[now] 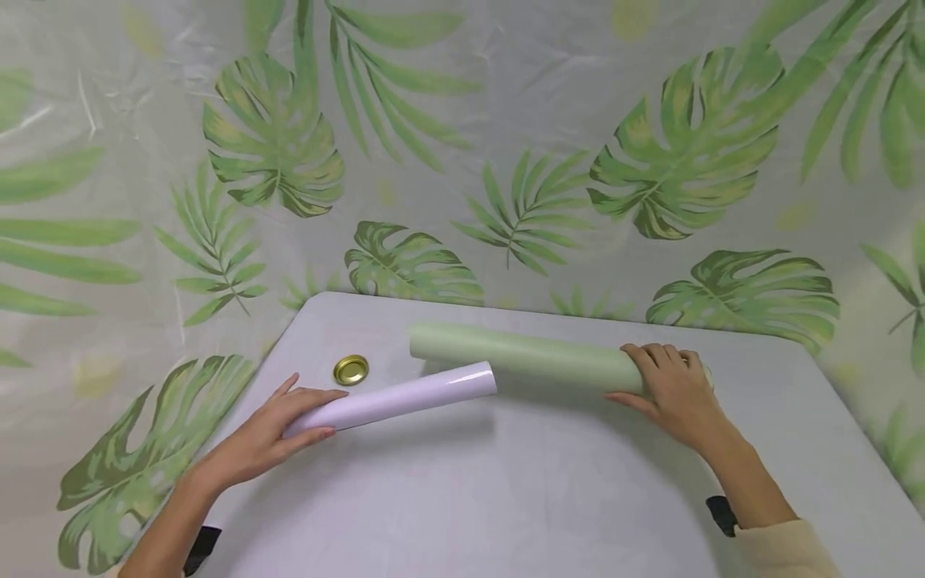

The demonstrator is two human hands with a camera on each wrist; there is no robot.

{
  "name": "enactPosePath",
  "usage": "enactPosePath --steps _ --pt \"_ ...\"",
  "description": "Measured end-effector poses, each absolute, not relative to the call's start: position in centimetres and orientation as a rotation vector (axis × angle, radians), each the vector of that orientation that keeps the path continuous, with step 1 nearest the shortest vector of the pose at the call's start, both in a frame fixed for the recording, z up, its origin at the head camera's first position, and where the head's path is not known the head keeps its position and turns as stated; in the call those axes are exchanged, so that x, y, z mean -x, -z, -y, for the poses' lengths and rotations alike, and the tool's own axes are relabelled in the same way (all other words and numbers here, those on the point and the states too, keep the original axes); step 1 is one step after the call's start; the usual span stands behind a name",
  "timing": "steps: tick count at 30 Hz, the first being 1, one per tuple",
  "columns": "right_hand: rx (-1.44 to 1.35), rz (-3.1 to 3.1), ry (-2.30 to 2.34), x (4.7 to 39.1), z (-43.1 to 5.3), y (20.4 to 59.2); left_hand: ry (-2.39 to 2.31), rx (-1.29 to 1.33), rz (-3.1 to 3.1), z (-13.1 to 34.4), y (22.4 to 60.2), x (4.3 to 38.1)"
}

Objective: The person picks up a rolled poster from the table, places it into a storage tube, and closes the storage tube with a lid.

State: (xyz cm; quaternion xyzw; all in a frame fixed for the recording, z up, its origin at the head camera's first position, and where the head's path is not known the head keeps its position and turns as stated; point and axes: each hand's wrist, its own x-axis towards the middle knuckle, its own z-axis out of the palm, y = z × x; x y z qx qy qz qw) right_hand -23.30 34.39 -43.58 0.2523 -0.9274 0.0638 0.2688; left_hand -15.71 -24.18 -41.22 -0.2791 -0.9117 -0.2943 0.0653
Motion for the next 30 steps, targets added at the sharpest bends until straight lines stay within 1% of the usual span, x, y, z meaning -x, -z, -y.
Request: enactPosePath --steps 4,10,19,25,30 --pt "-0.658 2.446 -0.164 22.6 -36.5 43.4 0.882 0.757 2.739 26.3 40.8 16.1" --pt "-0.632 2.325 -0.138 21.2 -38.5 43.3 0.87 0.724 2.699 28.6 40.5 16.6" --pt "-0.6 2.26 -0.1 19.8 -40.1 43.1 0.897 0.674 2.668 30.7 40.0 16.6" --pt "-0.576 2.249 -0.057 19.5 -41.2 43.3 0.952 0.562 2.736 31.9 39.6 16.8" --pt "-0.559 2.266 -0.075 19.1 -41.7 43.4 0.98 0.526 2.761 32.9 39.2 17.3"
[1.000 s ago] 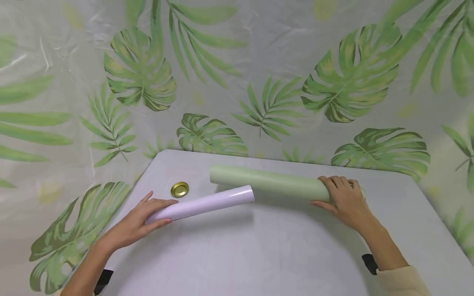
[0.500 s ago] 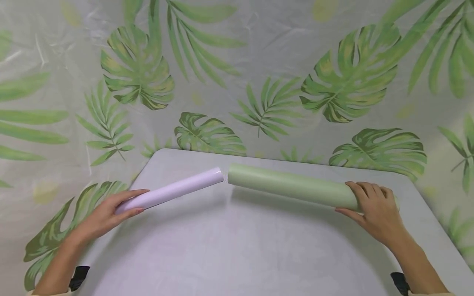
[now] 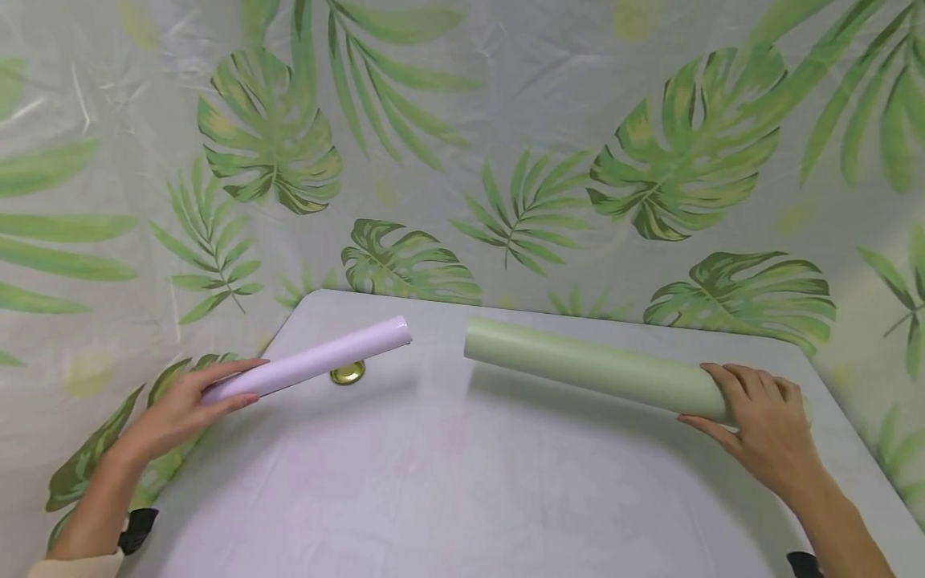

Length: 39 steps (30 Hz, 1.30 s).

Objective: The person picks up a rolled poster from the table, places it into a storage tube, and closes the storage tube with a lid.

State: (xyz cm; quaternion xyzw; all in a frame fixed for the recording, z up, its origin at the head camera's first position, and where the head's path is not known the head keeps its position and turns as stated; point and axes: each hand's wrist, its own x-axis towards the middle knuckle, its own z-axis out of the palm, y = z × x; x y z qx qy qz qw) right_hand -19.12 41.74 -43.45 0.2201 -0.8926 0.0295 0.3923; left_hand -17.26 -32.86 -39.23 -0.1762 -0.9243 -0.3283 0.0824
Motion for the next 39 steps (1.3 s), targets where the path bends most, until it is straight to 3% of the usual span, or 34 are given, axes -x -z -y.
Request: enactPosePath --steps 14,39 --pt "-0.568 2.257 -0.144 18.0 -42.2 43.7 0.982 0.505 2.812 33.2 38.6 17.8" --pt "-0.661 2.244 -0.191 18.4 -39.1 44.9 1.012 0.773 2.745 31.5 39.6 19.5"
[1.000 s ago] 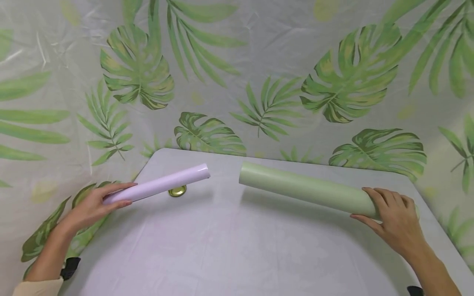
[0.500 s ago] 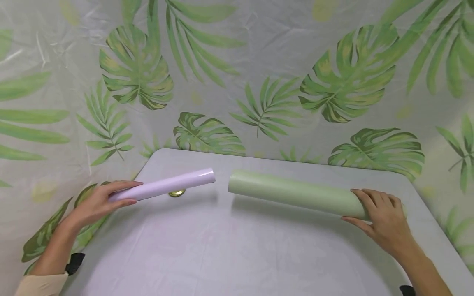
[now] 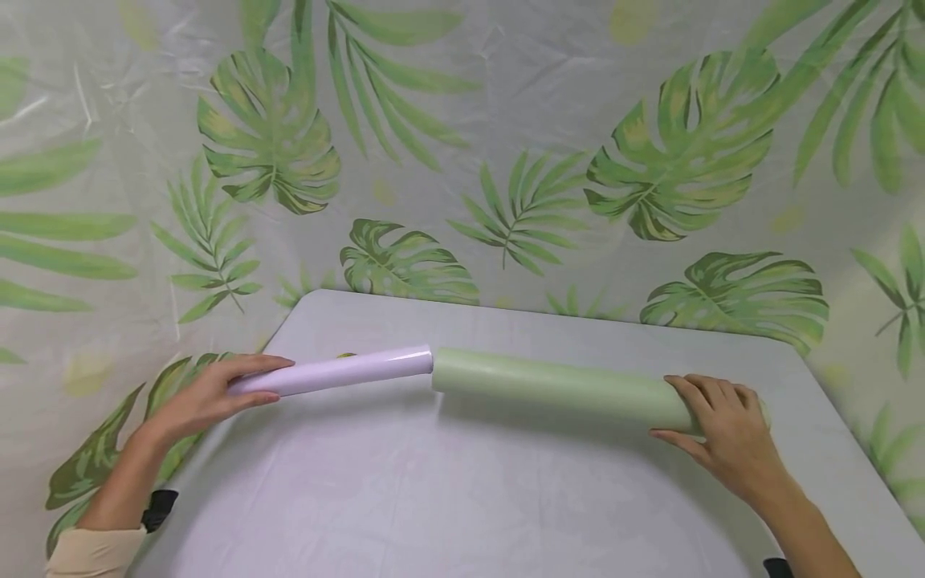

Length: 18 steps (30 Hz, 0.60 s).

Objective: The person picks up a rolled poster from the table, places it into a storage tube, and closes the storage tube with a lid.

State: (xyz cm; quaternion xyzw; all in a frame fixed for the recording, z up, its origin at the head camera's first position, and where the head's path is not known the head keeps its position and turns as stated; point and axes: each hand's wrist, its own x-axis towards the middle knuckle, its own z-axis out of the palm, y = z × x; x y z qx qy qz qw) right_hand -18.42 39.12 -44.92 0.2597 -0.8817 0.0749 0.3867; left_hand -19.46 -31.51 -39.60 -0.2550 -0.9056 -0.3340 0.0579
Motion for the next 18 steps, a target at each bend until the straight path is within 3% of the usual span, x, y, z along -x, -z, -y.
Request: enactPosePath --steps 18 --pt "-0.687 2.244 -0.182 18.65 -38.97 44.51 1.087 0.81 2.809 30.95 39.24 19.67"
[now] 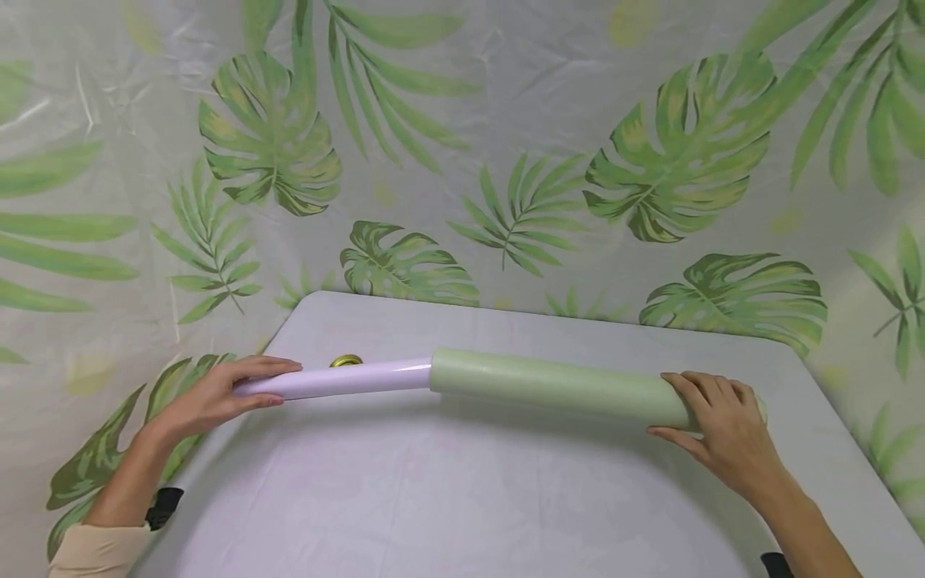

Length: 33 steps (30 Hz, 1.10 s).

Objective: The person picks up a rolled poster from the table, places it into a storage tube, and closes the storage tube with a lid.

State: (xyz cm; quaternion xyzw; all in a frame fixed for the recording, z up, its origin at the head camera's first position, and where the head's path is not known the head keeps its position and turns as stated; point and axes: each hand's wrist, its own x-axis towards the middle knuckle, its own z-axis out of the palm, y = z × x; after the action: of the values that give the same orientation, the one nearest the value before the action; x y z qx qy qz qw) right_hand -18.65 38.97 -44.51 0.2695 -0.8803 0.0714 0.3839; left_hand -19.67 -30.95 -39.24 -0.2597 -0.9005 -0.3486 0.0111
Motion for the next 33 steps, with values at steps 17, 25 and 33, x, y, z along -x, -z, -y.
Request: enactPosePath --steps 17,25,33 --pt "-0.728 2.309 -0.206 18.3 -37.6 44.5 1.179 0.865 2.793 30.0 39.3 19.8" --pt "-0.758 2.333 -0.224 18.3 -36.2 44.5 1.276 0.894 2.787 29.2 39.8 19.8" --pt "-0.786 2.325 -0.247 18.5 -34.8 44.3 1.252 0.908 2.778 28.3 39.6 20.0"
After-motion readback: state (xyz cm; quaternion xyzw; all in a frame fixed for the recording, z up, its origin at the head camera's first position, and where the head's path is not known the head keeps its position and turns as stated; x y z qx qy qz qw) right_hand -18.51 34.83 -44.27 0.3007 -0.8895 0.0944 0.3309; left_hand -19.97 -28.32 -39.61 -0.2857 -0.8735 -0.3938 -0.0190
